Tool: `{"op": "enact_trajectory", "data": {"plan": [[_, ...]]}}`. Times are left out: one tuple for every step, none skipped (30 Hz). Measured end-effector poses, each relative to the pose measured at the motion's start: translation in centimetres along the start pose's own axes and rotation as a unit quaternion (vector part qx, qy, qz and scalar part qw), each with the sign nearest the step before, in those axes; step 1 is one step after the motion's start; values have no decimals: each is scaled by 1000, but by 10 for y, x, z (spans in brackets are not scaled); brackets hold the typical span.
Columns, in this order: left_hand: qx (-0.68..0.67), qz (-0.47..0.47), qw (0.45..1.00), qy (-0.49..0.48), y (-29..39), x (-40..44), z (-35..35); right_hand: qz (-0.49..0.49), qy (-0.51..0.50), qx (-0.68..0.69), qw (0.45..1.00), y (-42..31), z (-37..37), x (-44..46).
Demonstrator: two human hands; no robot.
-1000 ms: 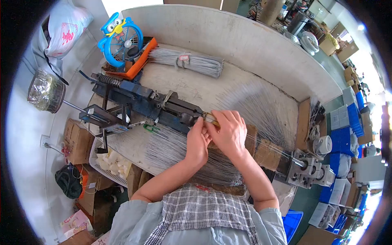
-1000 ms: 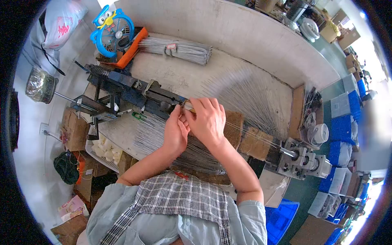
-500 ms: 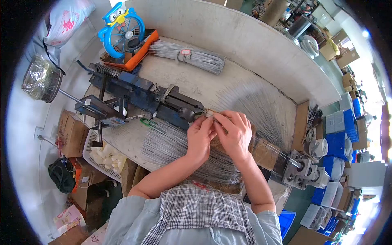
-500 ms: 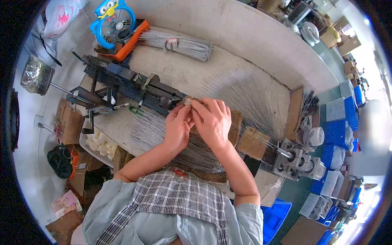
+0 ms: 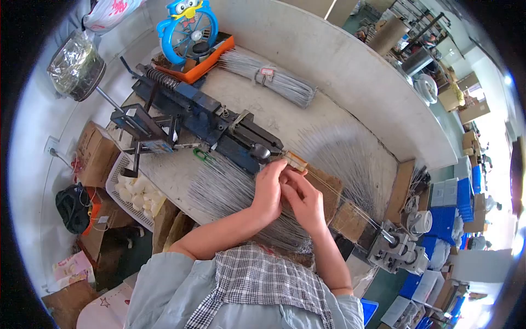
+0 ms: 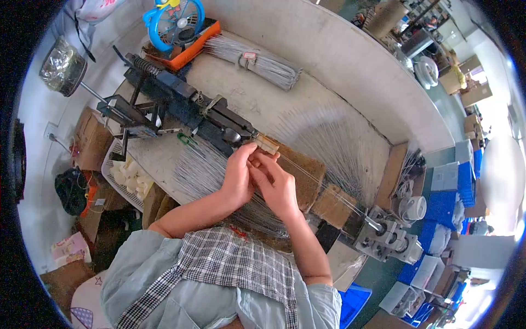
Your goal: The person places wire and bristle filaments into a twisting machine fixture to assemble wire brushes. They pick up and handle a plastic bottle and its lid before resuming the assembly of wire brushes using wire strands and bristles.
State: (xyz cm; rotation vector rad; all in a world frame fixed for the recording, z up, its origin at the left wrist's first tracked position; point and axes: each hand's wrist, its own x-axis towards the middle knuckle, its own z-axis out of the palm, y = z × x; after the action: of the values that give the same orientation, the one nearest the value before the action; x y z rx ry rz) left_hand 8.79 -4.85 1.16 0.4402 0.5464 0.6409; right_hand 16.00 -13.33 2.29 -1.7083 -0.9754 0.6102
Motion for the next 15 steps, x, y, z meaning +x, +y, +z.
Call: {"op": "enact_trajectory", "data": {"plan": [[5,-15,1000,-8,0,0,-4,71,-18,91,993,4,2,4],[9,-28,999,-16,-1,1,-11,93,-25,99,990,3,-1,4],[12,-38,999,-23,1,1,-11,113,-33,106,987,0,-6,4],[-11,-8,1000,1,0,0,-3,133,-43,113,984,-3,-8,4],[-10,-10,1000,1,1,0,-3,120,-40,105,986,-8,-9,3],[-9,-12,1000,1,1,0,-4,107,-36,97,989,-13,-10,1],[-8,-16,1000,3,1,-1,-4,95,-33,89,991,-15,-10,-1],[-10,-1,1000,7,1,-1,-1,77,-18,62,995,-14,-11,-1],[-12,12,1000,12,2,-3,6,60,-3,37,997,-12,-11,0],[-11,26,999,17,2,-3,9,43,12,13,999,-10,-10,1],[-11,26,999,17,1,-3,9,39,22,-14,999,-8,-9,3],[-11,27,999,17,0,-3,8,35,33,-40,998,-7,-7,6],[-11,29,999,15,-1,-2,7,28,43,-67,996,-7,-6,8],[-9,21,1000,11,-1,-1,6,34,40,-74,996,-8,-7,8],[-8,15,1000,6,-1,-2,5,38,37,-81,995,-8,-8,8]]}}
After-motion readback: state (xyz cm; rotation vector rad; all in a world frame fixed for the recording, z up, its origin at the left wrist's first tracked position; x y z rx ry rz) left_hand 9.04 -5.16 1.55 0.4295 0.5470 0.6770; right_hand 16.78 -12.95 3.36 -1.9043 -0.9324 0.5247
